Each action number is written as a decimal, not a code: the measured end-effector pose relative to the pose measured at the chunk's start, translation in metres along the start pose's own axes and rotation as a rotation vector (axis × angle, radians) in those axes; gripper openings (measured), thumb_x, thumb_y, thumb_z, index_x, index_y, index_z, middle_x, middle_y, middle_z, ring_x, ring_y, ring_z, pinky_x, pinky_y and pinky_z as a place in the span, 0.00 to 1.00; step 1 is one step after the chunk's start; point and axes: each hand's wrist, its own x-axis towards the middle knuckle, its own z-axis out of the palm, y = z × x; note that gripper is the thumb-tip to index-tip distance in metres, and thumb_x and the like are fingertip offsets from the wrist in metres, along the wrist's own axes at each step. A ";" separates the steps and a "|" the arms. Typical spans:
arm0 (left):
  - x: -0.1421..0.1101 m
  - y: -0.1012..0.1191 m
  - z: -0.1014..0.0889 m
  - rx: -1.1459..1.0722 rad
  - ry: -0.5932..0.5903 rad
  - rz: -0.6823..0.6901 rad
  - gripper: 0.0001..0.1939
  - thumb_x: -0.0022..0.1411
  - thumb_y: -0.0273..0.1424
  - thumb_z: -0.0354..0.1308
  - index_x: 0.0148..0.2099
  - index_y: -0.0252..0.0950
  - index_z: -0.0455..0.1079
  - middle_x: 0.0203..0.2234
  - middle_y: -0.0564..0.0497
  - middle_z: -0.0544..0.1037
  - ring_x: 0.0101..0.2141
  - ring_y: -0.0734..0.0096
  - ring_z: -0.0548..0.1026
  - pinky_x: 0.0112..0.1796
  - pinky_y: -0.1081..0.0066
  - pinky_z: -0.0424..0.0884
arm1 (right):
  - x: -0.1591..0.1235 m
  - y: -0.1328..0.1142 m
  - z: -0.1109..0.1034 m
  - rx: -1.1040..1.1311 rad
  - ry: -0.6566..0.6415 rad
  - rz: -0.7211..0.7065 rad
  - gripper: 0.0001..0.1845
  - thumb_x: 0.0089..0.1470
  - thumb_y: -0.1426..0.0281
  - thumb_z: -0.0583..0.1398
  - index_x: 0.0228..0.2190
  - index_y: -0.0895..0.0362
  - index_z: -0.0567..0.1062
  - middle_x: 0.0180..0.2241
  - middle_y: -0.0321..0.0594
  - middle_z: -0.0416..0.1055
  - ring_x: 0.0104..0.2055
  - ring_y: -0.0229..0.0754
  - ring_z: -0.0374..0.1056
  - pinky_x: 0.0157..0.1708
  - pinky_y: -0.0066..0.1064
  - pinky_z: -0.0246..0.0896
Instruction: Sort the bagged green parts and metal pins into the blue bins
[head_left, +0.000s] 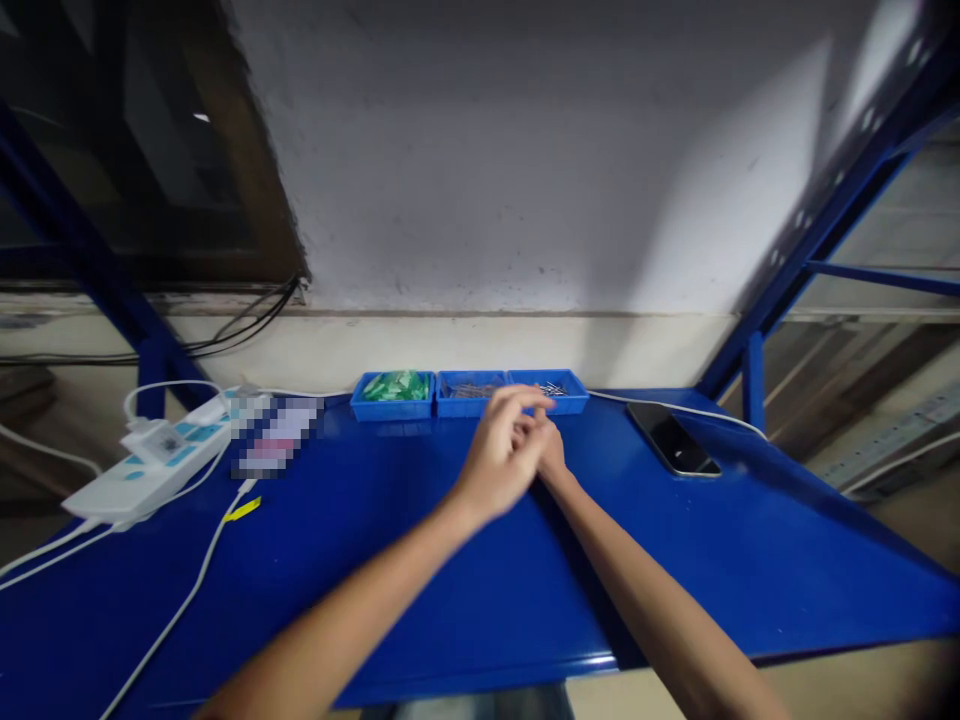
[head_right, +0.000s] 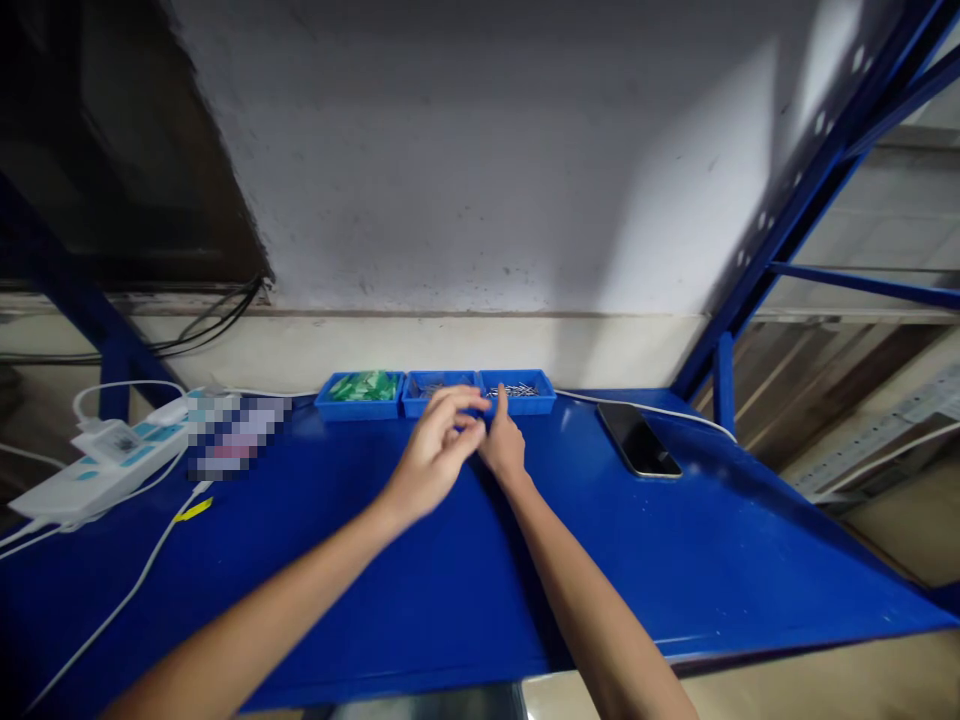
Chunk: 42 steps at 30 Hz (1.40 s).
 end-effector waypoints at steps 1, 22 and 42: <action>0.019 -0.024 -0.002 0.261 0.022 -0.055 0.16 0.62 0.31 0.49 0.51 0.37 0.64 0.55 0.42 0.64 0.41 0.67 0.74 0.44 0.65 0.69 | 0.003 -0.001 0.001 -0.002 -0.001 0.019 0.32 0.55 0.64 0.53 0.60 0.59 0.54 0.36 0.46 0.75 0.34 0.46 0.71 0.35 0.32 0.57; -0.020 -0.093 -0.041 0.704 0.124 -0.191 0.19 0.64 0.45 0.45 0.49 0.41 0.66 0.52 0.44 0.64 0.48 0.56 0.70 0.47 0.59 0.66 | 0.012 0.037 -0.041 0.131 0.305 0.463 0.22 0.52 0.67 0.50 0.44 0.63 0.73 0.41 0.55 0.73 0.45 0.54 0.68 0.45 0.37 0.59; -0.021 -0.117 -0.041 0.590 -0.039 -0.129 0.26 0.50 0.41 0.63 0.50 0.39 0.62 0.57 0.39 0.61 0.57 0.48 0.61 0.50 0.56 0.64 | 0.008 0.031 -0.033 0.351 0.340 0.376 0.30 0.48 0.55 0.58 0.48 0.60 0.70 0.43 0.47 0.74 0.44 0.46 0.70 0.43 0.30 0.63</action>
